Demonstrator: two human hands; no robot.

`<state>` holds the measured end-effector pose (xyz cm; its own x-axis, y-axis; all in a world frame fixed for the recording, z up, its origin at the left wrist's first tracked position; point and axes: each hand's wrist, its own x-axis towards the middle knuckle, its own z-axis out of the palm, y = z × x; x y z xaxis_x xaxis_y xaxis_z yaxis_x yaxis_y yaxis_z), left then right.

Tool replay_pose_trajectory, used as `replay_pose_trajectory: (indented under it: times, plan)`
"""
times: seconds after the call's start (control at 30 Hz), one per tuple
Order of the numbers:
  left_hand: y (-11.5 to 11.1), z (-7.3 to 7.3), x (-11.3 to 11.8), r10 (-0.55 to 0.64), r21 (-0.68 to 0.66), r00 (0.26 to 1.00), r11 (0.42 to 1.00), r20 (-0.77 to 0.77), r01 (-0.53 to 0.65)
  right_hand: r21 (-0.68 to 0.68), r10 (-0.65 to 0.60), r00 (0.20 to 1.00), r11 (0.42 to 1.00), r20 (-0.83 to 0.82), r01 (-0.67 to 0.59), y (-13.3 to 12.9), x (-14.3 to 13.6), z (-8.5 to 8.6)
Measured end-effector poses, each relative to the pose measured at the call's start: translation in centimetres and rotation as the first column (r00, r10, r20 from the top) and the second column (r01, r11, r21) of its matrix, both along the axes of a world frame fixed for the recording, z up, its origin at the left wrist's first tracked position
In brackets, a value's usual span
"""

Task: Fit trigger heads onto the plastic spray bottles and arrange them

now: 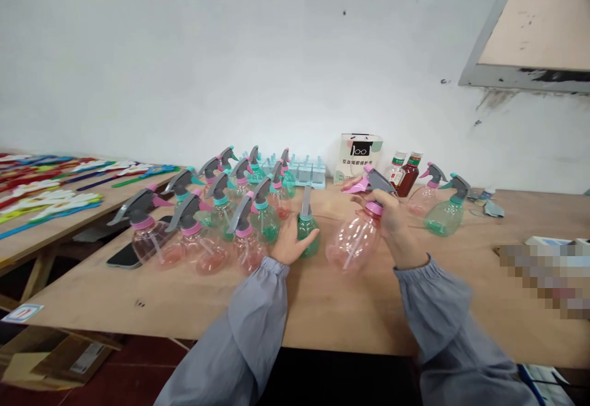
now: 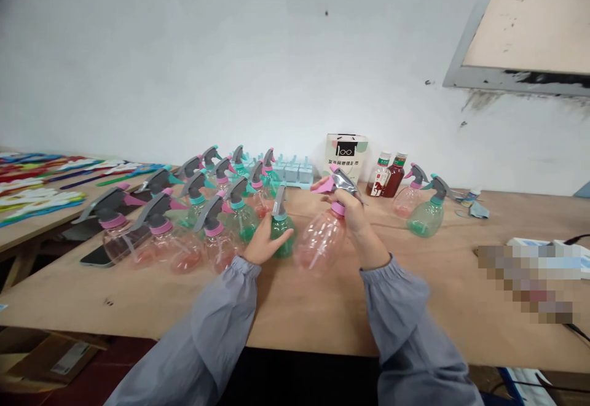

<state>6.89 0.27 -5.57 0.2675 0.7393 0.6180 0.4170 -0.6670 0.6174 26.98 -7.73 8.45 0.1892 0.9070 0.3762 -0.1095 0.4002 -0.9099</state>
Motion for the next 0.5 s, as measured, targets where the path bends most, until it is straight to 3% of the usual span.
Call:
replay_pose_trajectory:
  times: [0.13, 0.2, 0.27, 0.37, 0.43, 0.5]
  plan:
    - [-0.3, 0.3, 0.0, 0.005, -0.01, 1.0, 1.0, -0.014, -0.006, -0.046, -0.195, 0.977, 0.979, 0.089, 0.2, -1.4, 7.1, -2.0]
    - [-0.4, 0.4, 0.0, 0.007, -0.026, 1.0, 1.0, -0.017, -0.007, -0.055, -0.363, 0.922, 0.926, 0.133, 0.373, -2.6, 11.6, -3.2]
    - [-0.5, 0.6, 0.0, 0.006, -0.043, 1.0, 0.999, -0.013, -0.006, -0.085, -0.556, 0.815, 0.815, 0.165, 0.573, -4.2, 15.8, -4.0]
    - [-0.5, 0.6, 0.0, -0.012, -0.047, 1.0, 0.999, -0.001, 0.012, -0.1, -0.761, 0.631, 0.623, 0.152, 0.776, -6.4, 20.4, -4.2]
    - [-0.4, 0.6, -0.1, -0.015, -0.038, 1.0, 0.999, 0.002, 0.015, -0.117, -0.857, 0.493, 0.48, 0.15, 0.87, -7.2, 22.4, -4.1]
    - [-0.3, 0.5, -0.1, -0.003, -0.034, 1.0, 0.999, 0.001, 0.003, -0.125, -0.897, 0.416, 0.4, 0.147, 0.908, -7.2, 23.8, -4.2]
